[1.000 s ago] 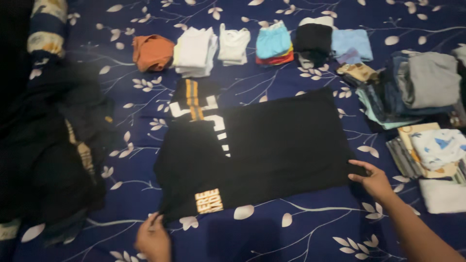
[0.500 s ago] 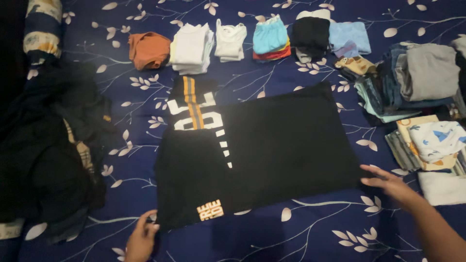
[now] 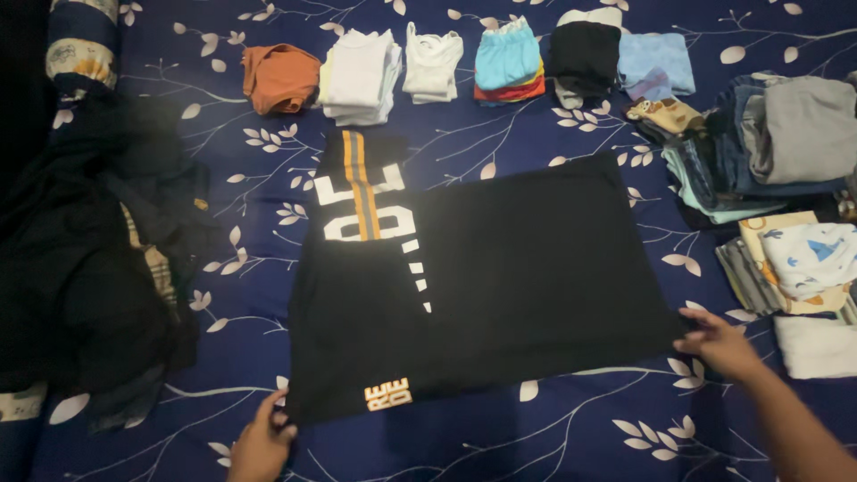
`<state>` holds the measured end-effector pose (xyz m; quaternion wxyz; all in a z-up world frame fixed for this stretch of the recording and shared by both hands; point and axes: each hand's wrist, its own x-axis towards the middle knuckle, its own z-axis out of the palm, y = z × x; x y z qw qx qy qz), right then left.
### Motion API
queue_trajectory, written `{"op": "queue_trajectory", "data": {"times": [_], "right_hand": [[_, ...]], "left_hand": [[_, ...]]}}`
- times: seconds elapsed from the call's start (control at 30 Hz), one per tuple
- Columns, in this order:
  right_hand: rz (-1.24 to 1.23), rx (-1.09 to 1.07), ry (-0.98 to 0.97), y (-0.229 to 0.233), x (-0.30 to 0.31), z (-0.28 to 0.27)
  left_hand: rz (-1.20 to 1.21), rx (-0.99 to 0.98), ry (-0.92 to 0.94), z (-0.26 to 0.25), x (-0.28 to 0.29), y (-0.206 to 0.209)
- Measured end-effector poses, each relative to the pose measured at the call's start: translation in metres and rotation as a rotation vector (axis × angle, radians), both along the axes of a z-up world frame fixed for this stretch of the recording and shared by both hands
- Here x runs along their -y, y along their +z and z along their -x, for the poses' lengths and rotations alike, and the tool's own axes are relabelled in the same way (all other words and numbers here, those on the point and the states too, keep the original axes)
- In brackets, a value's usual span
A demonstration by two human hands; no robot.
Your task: The person folds clothes including shirts, underwear, and pants on a bed, organizing them into neat piles.
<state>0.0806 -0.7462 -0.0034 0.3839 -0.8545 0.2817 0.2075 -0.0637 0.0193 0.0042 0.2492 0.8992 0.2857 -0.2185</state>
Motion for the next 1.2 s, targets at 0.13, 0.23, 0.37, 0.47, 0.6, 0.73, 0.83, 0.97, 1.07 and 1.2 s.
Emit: {"op": "queue_trajectory", "data": {"times": [0.13,0.23,0.37,0.47,0.6,0.73,0.83,0.97,1.07,1.2], "right_hand": [[0.517,0.154,0.167,0.018,-0.061,-0.016],[0.649,0.366,0.342,0.021,-0.112,-0.034],[0.757,0.395,0.513,0.001,-0.13,-0.056],[0.76,0.433,0.491,-0.004,-0.124,-0.061],[0.909,0.672,0.326,0.013,-0.155,-0.047],[0.453,0.558,0.728,0.02,-0.208,-0.007],[0.531,0.244,0.874,0.001,-0.175,0.013],[0.796,0.335,0.63,-0.033,-0.08,0.014],[0.851,0.25,0.424,-0.028,-0.064,0.001],[0.738,0.44,0.279,0.007,-0.161,-0.036]], "left_hand": [[-0.305,0.391,-0.242,-0.057,0.059,0.051],[-0.261,0.51,-0.451,-0.11,0.123,0.068],[-0.209,0.429,-0.746,-0.163,0.19,0.053],[-0.344,0.188,-0.79,-0.181,0.197,0.027],[-0.413,0.579,-0.57,-0.152,0.198,-0.005],[-0.288,0.591,-0.528,-0.118,0.198,-0.015],[-0.293,0.523,-0.501,-0.097,0.162,-0.017],[-0.538,0.211,-0.462,-0.062,0.07,-0.015],[-0.81,0.08,-0.425,-0.051,0.026,-0.019],[-0.649,0.594,-0.184,-0.055,0.02,-0.01]]}}
